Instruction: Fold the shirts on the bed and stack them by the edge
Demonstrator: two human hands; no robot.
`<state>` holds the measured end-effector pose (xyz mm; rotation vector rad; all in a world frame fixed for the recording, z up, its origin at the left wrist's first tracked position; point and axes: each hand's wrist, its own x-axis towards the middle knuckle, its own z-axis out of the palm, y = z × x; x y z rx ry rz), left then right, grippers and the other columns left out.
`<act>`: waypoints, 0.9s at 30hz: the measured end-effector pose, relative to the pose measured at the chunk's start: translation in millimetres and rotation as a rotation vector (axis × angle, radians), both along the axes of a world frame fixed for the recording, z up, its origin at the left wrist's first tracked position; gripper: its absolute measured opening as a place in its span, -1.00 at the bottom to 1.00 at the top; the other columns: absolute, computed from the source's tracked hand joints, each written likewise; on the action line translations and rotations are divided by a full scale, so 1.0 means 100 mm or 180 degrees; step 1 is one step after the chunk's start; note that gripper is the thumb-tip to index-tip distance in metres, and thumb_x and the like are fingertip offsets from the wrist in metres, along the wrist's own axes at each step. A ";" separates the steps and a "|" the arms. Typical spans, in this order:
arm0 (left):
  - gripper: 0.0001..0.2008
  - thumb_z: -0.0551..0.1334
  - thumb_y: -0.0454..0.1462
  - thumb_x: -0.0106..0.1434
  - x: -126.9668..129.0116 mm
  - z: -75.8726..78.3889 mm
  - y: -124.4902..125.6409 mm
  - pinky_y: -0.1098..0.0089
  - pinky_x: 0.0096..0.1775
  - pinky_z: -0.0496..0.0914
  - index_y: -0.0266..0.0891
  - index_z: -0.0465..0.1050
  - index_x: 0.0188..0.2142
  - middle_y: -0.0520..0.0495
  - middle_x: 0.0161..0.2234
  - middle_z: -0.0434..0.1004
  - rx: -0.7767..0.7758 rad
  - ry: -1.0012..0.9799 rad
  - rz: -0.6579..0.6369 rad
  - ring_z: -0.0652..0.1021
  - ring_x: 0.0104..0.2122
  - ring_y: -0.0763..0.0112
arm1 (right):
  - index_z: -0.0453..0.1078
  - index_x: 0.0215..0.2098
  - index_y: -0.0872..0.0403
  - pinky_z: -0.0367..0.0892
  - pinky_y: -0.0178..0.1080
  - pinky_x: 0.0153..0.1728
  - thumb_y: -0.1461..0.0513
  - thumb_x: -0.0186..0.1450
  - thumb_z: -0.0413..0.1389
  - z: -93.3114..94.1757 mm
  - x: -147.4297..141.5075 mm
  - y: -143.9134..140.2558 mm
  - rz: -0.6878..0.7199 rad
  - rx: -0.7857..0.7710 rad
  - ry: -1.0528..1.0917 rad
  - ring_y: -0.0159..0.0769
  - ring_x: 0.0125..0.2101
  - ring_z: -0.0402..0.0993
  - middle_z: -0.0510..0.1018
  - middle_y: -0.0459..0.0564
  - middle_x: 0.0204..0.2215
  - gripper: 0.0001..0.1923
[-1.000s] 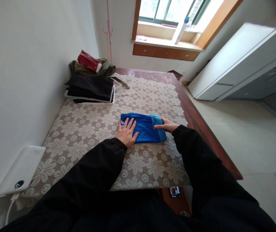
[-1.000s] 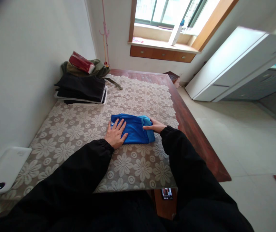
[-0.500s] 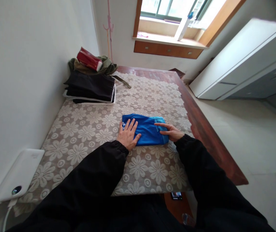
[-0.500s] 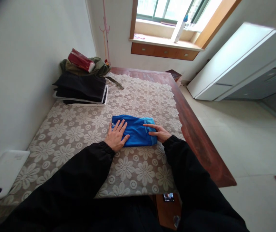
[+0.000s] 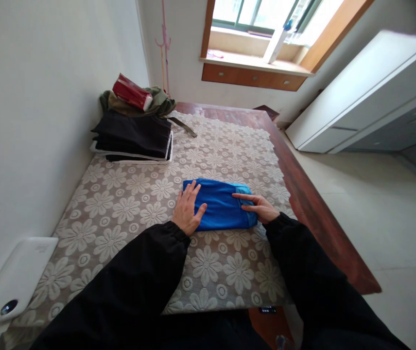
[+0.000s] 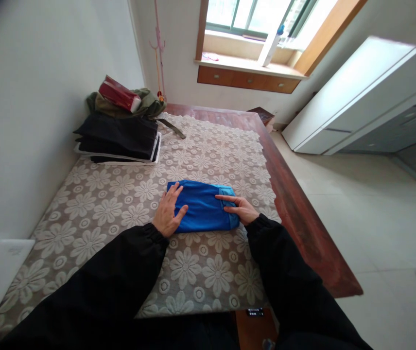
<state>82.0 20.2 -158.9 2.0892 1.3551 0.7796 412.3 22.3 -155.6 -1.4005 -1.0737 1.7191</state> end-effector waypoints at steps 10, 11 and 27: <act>-0.34 0.19 -0.17 0.48 0.00 -0.10 0.00 -0.21 0.53 0.00 -0.24 0.17 0.50 -0.31 0.59 0.00 0.0157 0.0314 -0.0037 0.06 0.57 -0.05 | 0.68 0.17 -0.10 0.28 0.06 0.43 0.23 0.03 0.43 0.23 1.48 0.04 -0.0337 0.0367 -0.1360 0.15 0.35 0.45 0.60 -0.06 0.27 -0.31; -0.36 0.19 -0.16 0.48 0.00 -0.09 0.00 -0.21 0.52 0.00 -0.24 0.19 0.49 -0.32 0.59 0.00 0.0166 0.0375 -0.0060 0.08 0.57 -0.05 | 0.66 0.19 -0.08 0.32 0.03 0.41 0.24 0.03 0.41 0.26 1.63 0.05 -0.0416 0.0412 -0.1461 0.14 0.33 0.47 0.60 -0.05 0.27 -0.28; -0.36 0.23 -0.20 0.44 -0.02 -0.10 -0.02 -0.23 0.51 0.01 -0.20 0.27 0.47 -0.33 0.57 0.06 0.0259 0.0743 -0.0232 0.19 0.53 -0.03 | 0.48 0.39 0.21 0.57 -0.08 0.13 0.35 0.06 0.14 0.41 2.42 0.59 -0.1154 0.0781 -0.2736 -0.02 -0.05 0.71 0.72 0.16 0.07 -0.13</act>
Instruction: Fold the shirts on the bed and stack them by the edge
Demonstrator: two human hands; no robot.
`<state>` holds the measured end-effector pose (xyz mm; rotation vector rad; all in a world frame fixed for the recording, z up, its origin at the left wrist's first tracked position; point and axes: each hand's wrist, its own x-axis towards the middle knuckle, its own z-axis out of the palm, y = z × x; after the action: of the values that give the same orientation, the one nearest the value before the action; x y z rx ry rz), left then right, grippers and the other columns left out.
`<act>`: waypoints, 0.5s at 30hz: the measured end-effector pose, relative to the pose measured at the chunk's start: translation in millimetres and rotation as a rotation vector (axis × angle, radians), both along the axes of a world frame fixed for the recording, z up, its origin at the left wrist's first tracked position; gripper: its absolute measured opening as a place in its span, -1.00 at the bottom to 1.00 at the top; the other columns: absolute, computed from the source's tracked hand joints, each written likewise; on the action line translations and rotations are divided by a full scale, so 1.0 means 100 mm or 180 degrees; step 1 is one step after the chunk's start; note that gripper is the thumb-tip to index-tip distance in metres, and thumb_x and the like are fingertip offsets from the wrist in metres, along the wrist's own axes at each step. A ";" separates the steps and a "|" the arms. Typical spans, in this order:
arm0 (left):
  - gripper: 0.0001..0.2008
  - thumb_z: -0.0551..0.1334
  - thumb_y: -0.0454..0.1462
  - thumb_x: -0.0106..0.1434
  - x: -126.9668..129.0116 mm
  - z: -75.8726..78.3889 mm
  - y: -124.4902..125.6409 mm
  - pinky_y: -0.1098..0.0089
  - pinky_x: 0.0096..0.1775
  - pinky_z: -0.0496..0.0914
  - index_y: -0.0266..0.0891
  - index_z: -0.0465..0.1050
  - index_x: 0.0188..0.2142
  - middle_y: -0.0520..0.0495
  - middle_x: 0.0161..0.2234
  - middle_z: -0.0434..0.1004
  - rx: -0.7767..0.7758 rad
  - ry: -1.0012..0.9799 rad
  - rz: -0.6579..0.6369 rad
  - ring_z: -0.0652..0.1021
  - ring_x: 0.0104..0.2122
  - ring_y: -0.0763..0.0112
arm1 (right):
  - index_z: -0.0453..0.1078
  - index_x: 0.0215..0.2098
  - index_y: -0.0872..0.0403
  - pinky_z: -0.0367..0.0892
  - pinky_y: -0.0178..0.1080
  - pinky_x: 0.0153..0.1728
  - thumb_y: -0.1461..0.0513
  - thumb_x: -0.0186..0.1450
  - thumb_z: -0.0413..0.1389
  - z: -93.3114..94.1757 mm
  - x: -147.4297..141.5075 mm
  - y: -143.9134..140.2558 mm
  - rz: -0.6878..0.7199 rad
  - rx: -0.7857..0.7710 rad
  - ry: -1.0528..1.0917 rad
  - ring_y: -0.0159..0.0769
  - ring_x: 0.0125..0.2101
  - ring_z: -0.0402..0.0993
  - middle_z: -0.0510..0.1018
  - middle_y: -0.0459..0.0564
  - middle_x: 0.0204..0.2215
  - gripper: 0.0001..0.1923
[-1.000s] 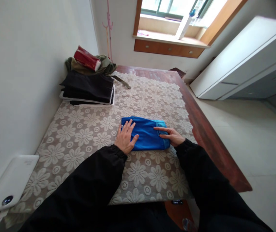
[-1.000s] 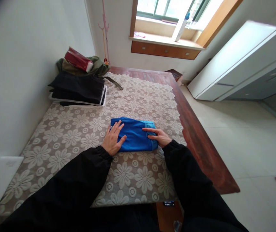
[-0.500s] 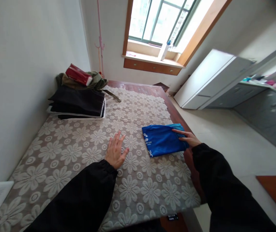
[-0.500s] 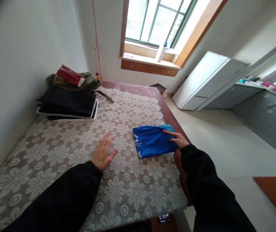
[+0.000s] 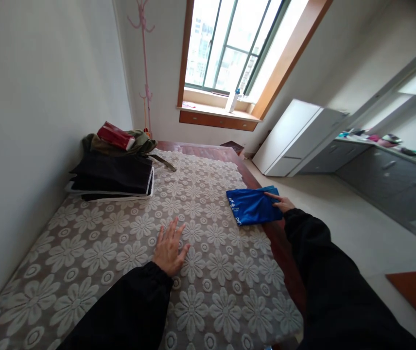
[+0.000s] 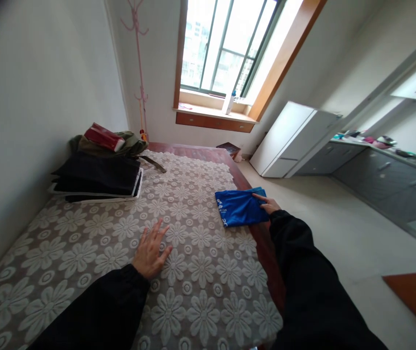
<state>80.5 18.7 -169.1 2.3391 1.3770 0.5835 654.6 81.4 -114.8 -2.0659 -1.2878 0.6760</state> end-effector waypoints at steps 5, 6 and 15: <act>-0.38 0.22 -0.21 0.44 0.00 0.02 0.00 -0.19 0.52 0.01 -0.19 0.29 0.45 -0.30 0.57 0.07 -0.0014 0.0059 -0.0002 0.18 0.54 0.00 | 0.50 0.37 0.18 0.49 -0.03 0.23 0.30 0.18 0.18 0.01 0.01 0.05 -0.0044 0.0083 -0.0438 0.06 0.07 0.65 0.68 0.18 0.13 -0.24; -0.39 0.22 -0.21 0.44 0.00 0.03 0.00 -0.20 0.52 0.01 -0.19 0.30 0.45 -0.30 0.57 0.08 -0.0030 0.0085 -0.0011 0.18 0.54 -0.01 | 0.52 0.36 0.17 0.45 -0.02 0.26 0.28 0.20 0.19 0.01 0.02 0.06 -0.0079 0.0100 -0.0554 0.09 0.13 0.62 0.64 0.21 0.19 -0.27; -0.45 0.22 -0.29 0.37 0.02 0.13 -0.02 -0.29 0.52 -0.05 -0.12 0.46 0.34 -0.22 0.56 0.12 -0.0218 0.0167 -0.0096 0.15 0.55 -0.07 | 0.40 0.45 -0.14 -0.24 0.44 0.49 -0.02 0.44 0.09 -0.33 -0.47 0.24 -0.0236 0.0173 -0.1458 0.26 0.56 -0.10 0.13 0.04 0.58 -0.36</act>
<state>82.7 16.4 -156.5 2.3316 1.3600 0.4620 607.8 105.8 -148.2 -2.2902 -1.4412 0.1304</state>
